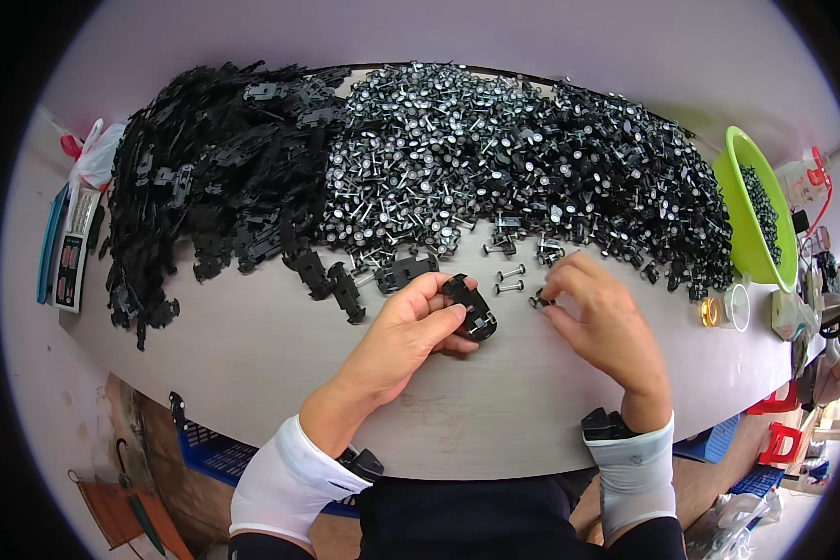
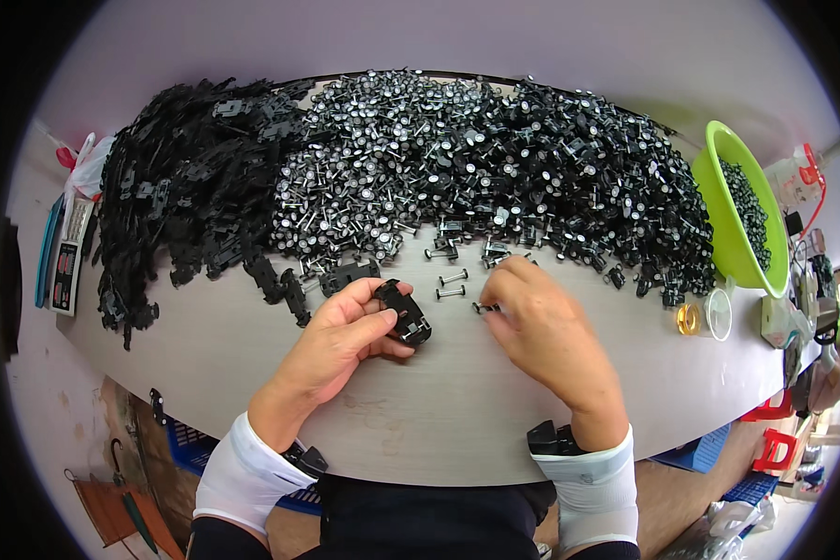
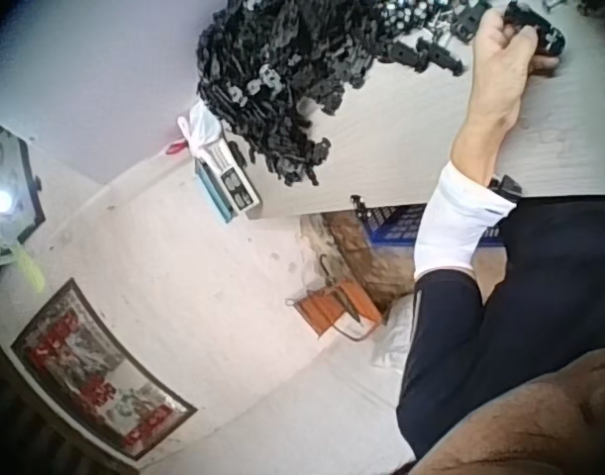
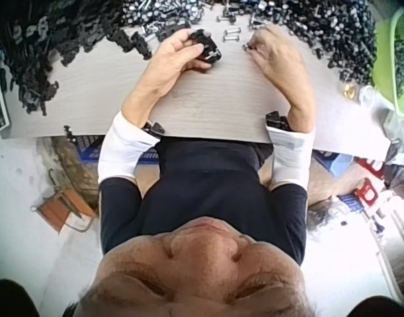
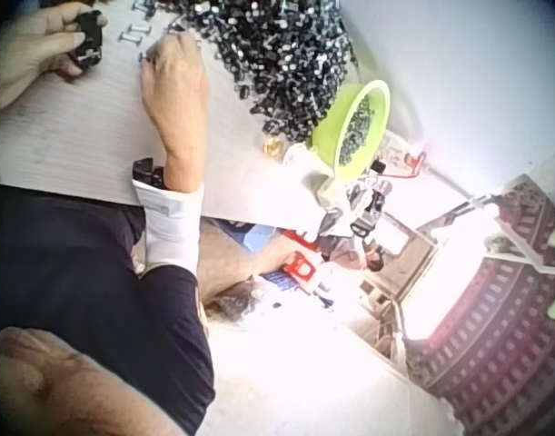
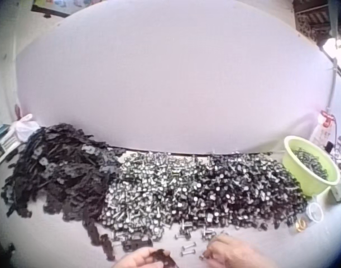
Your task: Assembling small plastic and metal components for toy car chassis.
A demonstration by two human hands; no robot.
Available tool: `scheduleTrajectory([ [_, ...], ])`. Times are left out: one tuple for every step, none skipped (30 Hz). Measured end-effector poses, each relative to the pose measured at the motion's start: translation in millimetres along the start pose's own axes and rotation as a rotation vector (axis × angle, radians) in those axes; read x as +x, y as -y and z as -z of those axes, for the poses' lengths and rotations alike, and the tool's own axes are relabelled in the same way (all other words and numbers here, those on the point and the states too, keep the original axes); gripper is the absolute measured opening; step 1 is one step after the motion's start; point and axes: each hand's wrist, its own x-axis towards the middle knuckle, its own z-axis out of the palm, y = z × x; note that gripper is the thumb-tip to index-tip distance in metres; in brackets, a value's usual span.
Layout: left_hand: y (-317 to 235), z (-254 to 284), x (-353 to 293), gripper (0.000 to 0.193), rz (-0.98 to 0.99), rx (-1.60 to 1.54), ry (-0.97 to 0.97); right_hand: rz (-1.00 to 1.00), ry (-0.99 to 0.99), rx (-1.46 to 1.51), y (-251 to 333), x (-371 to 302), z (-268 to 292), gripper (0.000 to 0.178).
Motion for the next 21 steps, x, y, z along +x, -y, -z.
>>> scheduleTrajectory([
  [0.5, 0.3, -0.1, 0.034, -0.003, -0.001, 0.007, -0.070, -0.019, 0.010, 3.0, -0.9, 3.4, 0.011],
  [0.8, 0.6, -0.3, 0.034, -0.004, -0.001, 0.003, -0.068, -0.017, 0.013, 2.1, -0.9, 4.2, 0.011],
  [1.5, 1.3, -0.4, 0.033, -0.003, 0.008, -0.007, -0.123, 0.018, -0.030, 0.7, -1.6, 4.7, 0.012],
  [2.2, 1.7, -0.4, 0.033, -0.003, 0.018, -0.017, -0.178, 0.054, -0.073, -0.2, -2.0, 4.5, 0.014],
  [3.7, 1.9, -0.4, 0.033, -0.001, 0.020, -0.018, -0.178, 0.053, -0.070, -2.7, -2.0, 0.7, 0.014],
  [5.6, 1.7, 0.3, 0.032, -0.029, 0.042, -0.021, -0.154, 0.035, -0.096, -6.8, -1.9, -5.3, 0.016],
  [6.9, 1.2, 0.9, 0.031, -0.057, 0.065, -0.023, -0.130, 0.016, -0.122, -8.6, -1.7, -8.6, 0.019],
  [7.7, 0.2, 1.6, 0.031, -0.056, 0.067, -0.022, -0.132, 0.014, -0.121, -6.3, -1.7, -7.9, 0.019],
  [9.3, -1.3, 2.3, 0.031, -0.080, 0.107, -0.030, -0.148, -0.016, -0.050, -2.3, -1.2, -6.2, 0.019],
  [10.7, -2.3, 3.0, 0.030, -0.104, 0.147, -0.039, -0.164, -0.046, 0.022, 2.4, -0.5, -4.9, 0.018],
  [12.0, -2.3, 4.1, 0.030, -0.122, 0.186, -0.046, -0.161, -0.044, 0.024, 10.0, 0.9, -4.9, 0.018],
  [14.8, 0.2, 3.6, 0.030, -0.121, 0.187, -0.054, -0.144, -0.052, 0.141, 20.5, 3.1, -8.8, 0.018],
  [17.0, 0.5, 4.2, 0.030, -0.161, 0.240, -0.041, -0.134, -0.065, 0.251, 29.4, 3.8, -11.5, 0.017],
  [18.3, 0.3, 4.1, 0.031, -0.202, 0.292, -0.027, -0.138, -0.067, 0.250, 35.0, 4.7, -17.3, 0.017],
  [19.4, -0.2, 3.7, 0.031, -0.199, 0.293, -0.023, -0.083, -0.051, 0.235, 38.2, 5.5, -25.9, 0.017],
  [20.2, -0.8, 3.2, 0.031, -0.241, 0.358, -0.030, -0.028, -0.035, 0.219, 40.1, 6.0, -33.4, 0.018],
  [20.9, -1.4, 2.6, 0.031, -0.284, 0.423, -0.037, -0.047, -0.052, 0.206, 41.0, 5.9, -38.7, 0.017],
  [20.3, -2.8, 1.2, 0.031, -0.283, 0.423, -0.037, -0.048, -0.052, 0.206, 40.5, 6.1, -41.1, 0.017],
  [18.8, -4.9, -0.8, 0.031, -0.286, 0.490, -0.047, -0.036, -0.074, 0.189, 40.0, 6.2, -42.9, 0.017],
  [18.4, -6.5, -2.1, 0.031, -0.289, 0.557, -0.057, -0.024, -0.095, 0.172, 39.8, 6.2, -43.9, 0.018],
  [19.4, -8.0, -3.3, 0.031, -0.289, 0.557, -0.058, -0.023, -0.095, 0.173, 40.8, 6.4, -43.5, 0.018],
])
